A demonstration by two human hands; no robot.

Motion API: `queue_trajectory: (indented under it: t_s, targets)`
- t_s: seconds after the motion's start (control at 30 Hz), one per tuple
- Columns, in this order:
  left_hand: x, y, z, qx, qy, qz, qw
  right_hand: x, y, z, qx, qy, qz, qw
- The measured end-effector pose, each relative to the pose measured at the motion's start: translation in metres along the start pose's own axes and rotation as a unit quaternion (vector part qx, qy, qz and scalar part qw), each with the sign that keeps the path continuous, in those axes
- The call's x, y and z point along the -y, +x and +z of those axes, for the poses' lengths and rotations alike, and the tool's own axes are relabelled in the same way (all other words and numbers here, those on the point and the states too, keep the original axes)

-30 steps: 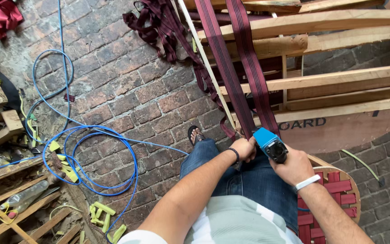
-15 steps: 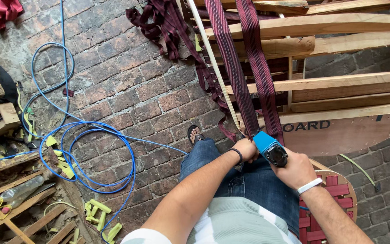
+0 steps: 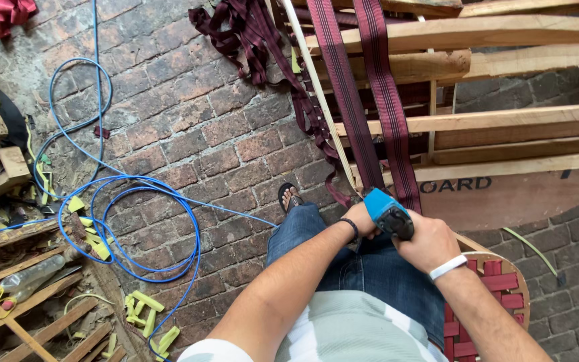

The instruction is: The person attaches maroon webbing to a wooden chair frame using a pneumatic staple gun. They position the webbing across the slats and secure it with staples, repeating the process along the frame.

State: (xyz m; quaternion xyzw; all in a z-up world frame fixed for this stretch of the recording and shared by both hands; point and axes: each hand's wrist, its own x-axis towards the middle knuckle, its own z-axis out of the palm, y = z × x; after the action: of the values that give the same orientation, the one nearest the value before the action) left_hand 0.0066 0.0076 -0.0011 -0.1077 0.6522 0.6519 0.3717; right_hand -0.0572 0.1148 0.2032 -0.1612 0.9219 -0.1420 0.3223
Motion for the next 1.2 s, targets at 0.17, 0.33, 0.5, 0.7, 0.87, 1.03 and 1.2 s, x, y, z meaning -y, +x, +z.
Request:
queue_trajectory:
  t_s: [0.17, 0.33, 0.5, 0.7, 0.87, 1.03, 1.2]
  targets:
    - [0.016, 0.012, 0.001, 0.022, 0.128, 0.04, 0.991, -0.014, -0.005, -0.003, -0.042, 0.039, -0.007, 0.998]
    - [0.011, 0.013, 0.001, 0.019, -0.248, -0.109, 0.962, -0.048, -0.01, -0.021, -0.154, 0.072, 0.054, 0.984]
    - [-0.039, -0.033, -0.013, -0.043, -0.282, -0.117, 0.951, -0.074, 0.021, -0.03, -0.094, 0.114, 0.2, 0.969]
    - [-0.126, -0.095, -0.093, -0.354, -0.012, -0.012, 0.935, -0.085, 0.037, -0.015, -0.118, 0.118, 0.182, 0.969]
    - [-0.208, 0.011, -0.171, -0.52, 0.039, 0.078, 0.85, -0.083, 0.038, -0.01, -0.111, 0.139, 0.188, 0.966]
    - [-0.229, 0.074, -0.204, -0.466, -0.201, -0.034, 0.861, -0.076, 0.041, -0.025, -0.091, 0.152, 0.202, 0.963]
    - [-0.217, 0.05, -0.185, -0.188, -0.454, 0.078, 0.867, -0.065, 0.065, -0.049, -0.101, 0.166, 0.209, 0.958]
